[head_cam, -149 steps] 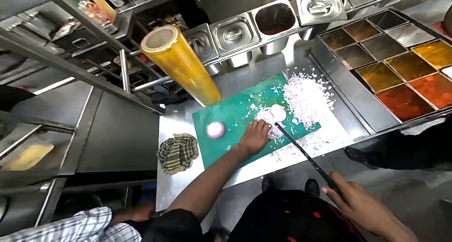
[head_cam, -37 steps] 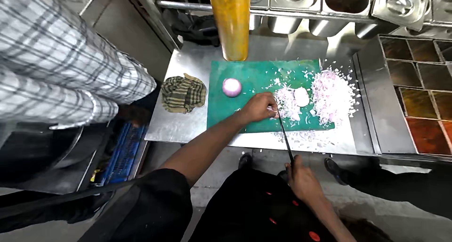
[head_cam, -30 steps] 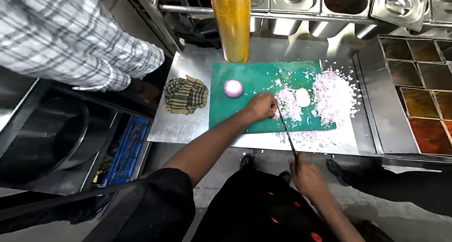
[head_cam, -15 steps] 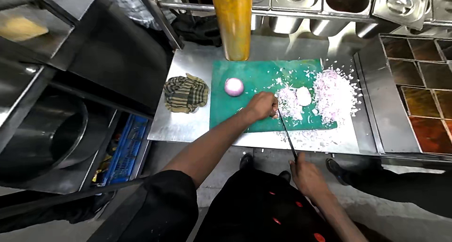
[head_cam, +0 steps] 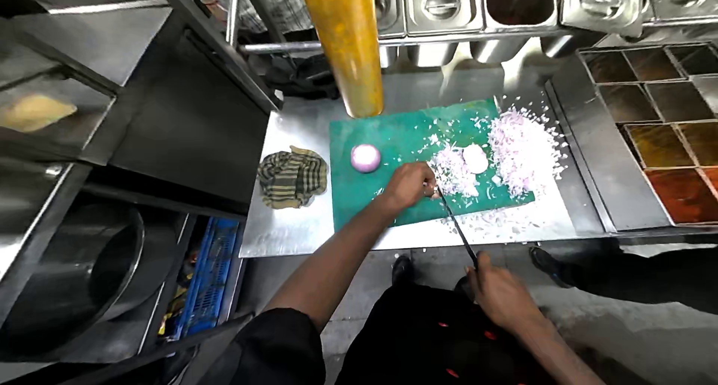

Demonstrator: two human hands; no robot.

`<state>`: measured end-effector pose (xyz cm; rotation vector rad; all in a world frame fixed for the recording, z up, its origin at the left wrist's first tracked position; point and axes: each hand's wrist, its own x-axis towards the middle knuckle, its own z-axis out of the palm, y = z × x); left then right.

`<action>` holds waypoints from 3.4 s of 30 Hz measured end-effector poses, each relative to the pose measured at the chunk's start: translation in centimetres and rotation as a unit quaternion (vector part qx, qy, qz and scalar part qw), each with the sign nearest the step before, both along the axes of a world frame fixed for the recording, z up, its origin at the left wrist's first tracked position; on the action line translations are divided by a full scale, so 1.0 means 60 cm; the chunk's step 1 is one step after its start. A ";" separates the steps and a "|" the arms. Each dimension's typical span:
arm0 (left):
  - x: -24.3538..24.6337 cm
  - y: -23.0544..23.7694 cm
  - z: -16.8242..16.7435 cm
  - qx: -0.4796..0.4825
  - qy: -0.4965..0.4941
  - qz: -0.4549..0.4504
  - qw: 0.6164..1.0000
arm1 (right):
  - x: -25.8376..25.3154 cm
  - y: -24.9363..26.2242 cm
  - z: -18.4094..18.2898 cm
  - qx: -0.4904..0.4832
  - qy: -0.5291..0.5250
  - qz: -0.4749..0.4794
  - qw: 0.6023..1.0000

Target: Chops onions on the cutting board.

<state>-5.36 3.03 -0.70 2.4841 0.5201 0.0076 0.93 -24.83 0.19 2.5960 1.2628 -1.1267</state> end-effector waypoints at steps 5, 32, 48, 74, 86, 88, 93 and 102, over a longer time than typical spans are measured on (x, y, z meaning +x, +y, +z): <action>-0.010 0.003 -0.016 0.001 -0.064 -0.015 0.998 | -0.012 -0.011 -0.033 0.000 0.008 -0.014 1.000; -0.010 -0.006 -0.001 0.021 -0.014 0.000 1.000 | 0.002 0.016 -0.014 0.003 -0.025 0.011 1.000; -0.029 -0.006 -0.026 0.026 -0.095 -0.022 0.995 | -0.002 0.011 -0.007 0.017 -0.025 0.023 0.999; -0.033 -0.006 0.001 0.018 -0.010 -0.004 1.000 | 0.001 0.015 0.000 0.019 -0.033 0.030 0.999; -0.041 0.013 -0.012 0.056 -0.065 -0.055 0.995 | 0.006 0.010 -0.022 0.011 -0.003 0.027 1.000; -0.045 0.016 -0.016 0.064 -0.067 -0.059 0.994 | 0.004 0.014 -0.003 0.018 -0.001 0.036 0.999; -0.049 0.026 -0.030 0.085 -0.118 -0.081 0.986 | 0.005 0.007 -0.027 0.008 -0.001 0.035 0.999; -0.057 0.034 -0.043 0.102 -0.165 -0.115 0.974 | 0.002 0.010 -0.006 0.004 0.006 0.043 0.999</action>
